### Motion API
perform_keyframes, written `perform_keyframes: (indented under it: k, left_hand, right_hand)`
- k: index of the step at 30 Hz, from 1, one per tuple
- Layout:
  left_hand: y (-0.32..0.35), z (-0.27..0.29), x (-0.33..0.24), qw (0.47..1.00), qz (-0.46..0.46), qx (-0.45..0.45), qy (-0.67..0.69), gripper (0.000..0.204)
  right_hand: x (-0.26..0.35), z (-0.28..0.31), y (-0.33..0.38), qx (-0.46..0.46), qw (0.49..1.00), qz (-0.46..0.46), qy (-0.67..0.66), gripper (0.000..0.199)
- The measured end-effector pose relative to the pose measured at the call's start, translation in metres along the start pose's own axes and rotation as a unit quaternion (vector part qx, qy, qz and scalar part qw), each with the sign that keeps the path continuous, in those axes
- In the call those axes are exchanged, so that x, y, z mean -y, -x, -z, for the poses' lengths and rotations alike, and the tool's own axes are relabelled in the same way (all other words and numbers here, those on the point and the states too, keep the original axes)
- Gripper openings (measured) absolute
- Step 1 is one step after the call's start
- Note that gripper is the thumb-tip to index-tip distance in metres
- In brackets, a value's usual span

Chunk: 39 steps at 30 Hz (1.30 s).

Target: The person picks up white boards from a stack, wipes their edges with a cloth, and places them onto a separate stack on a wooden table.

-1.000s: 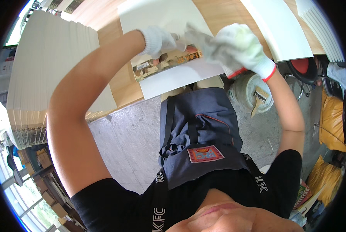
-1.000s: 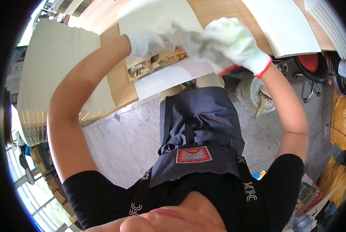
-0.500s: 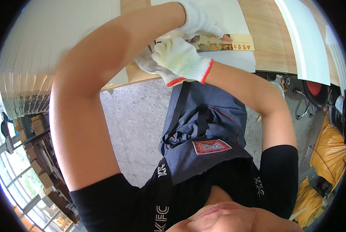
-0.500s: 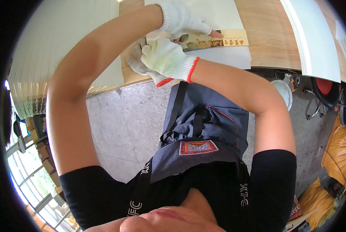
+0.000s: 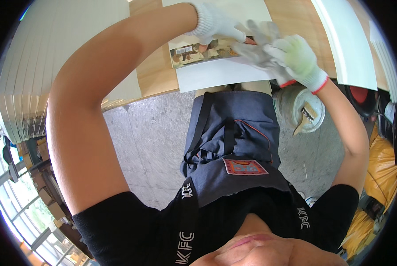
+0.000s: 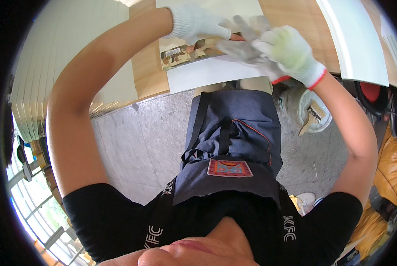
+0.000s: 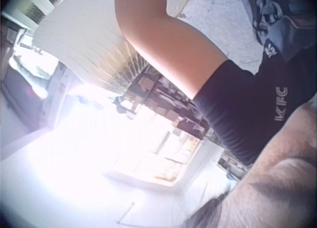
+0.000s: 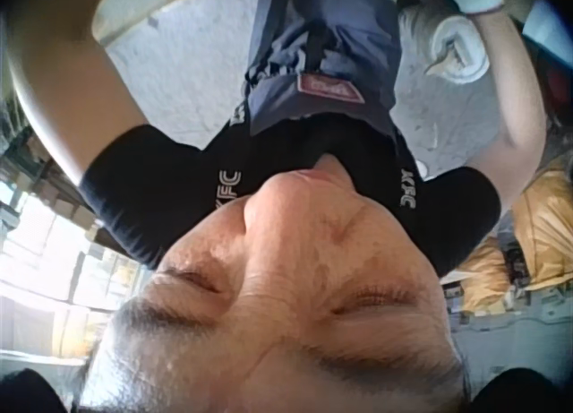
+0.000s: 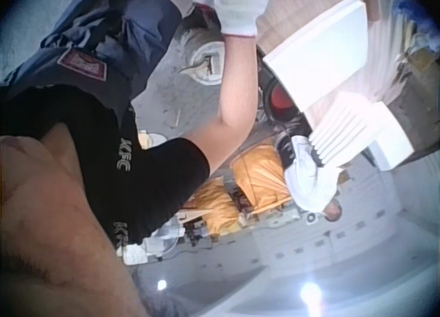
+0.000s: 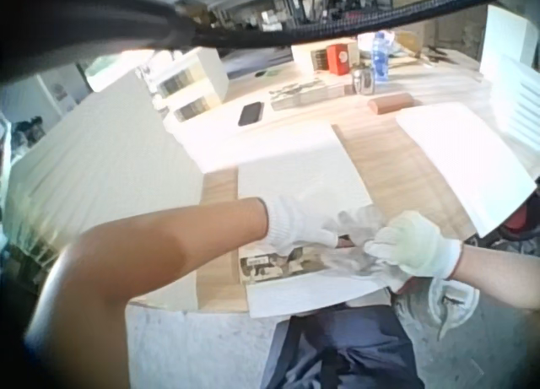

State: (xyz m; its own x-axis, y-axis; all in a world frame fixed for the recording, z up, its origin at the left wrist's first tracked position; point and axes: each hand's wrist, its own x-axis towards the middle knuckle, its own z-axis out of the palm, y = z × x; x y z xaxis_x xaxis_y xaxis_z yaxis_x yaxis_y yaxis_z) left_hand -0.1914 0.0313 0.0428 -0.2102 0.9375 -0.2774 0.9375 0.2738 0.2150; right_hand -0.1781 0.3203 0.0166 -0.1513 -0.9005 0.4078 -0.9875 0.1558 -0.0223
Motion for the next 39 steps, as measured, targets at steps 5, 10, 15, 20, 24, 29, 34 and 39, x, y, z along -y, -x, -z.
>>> perform_keyframes:
  k: [5, 10, 15, 20, 24, 29, 34, 39]
  left_hand:
    - [-0.008, -0.004, -0.005, 0.917, 0.291, 0.125, 0.243, 0.074]
    - [-0.029, 0.045, -0.036, 0.814, 0.481, 0.195, 0.261, 0.092]
    - [-0.022, 0.040, -0.042, 0.927, 0.291, 0.238, -0.012, 0.102]
    - [-0.017, 0.038, -0.043, 0.929, 0.297, 0.219, 0.005, 0.100]
    - [-0.017, 0.044, -0.067, 0.911, 0.368, 0.183, 0.011, 0.074]
    - [-0.027, -0.018, -0.139, 0.920, 0.347, -0.139, -0.120, 0.062]
    - [-0.022, -0.069, -0.217, 0.173, 0.309, -0.594, 0.722, 0.036]
    - [-0.010, -0.064, -0.206, -0.129, 0.155, -0.685, 0.701, 0.023]
  right_hand:
    - [0.083, -0.048, -0.100, -0.027, 0.999, 0.014, -0.024, 0.017]
    - [0.074, -0.061, -0.092, -0.016, 0.999, 0.012, 0.032, 0.011]
    - [-0.022, -0.003, 0.042, -0.011, 0.999, -0.043, 0.026, 0.022]
    - [-0.040, 0.023, 0.057, 0.072, 0.967, -0.228, 0.082, 0.031]
    - [-0.019, 0.026, 0.010, 0.073, 0.950, -0.200, 0.228, 0.036]
    - [0.000, -0.016, 0.010, 0.034, 0.988, -0.130, 0.081, 0.044]
    - [0.004, 0.010, -0.004, 0.074, 0.957, -0.247, 0.135, 0.046]
    - [0.005, 0.025, -0.003, 0.052, 0.944, -0.283, 0.160, 0.022]
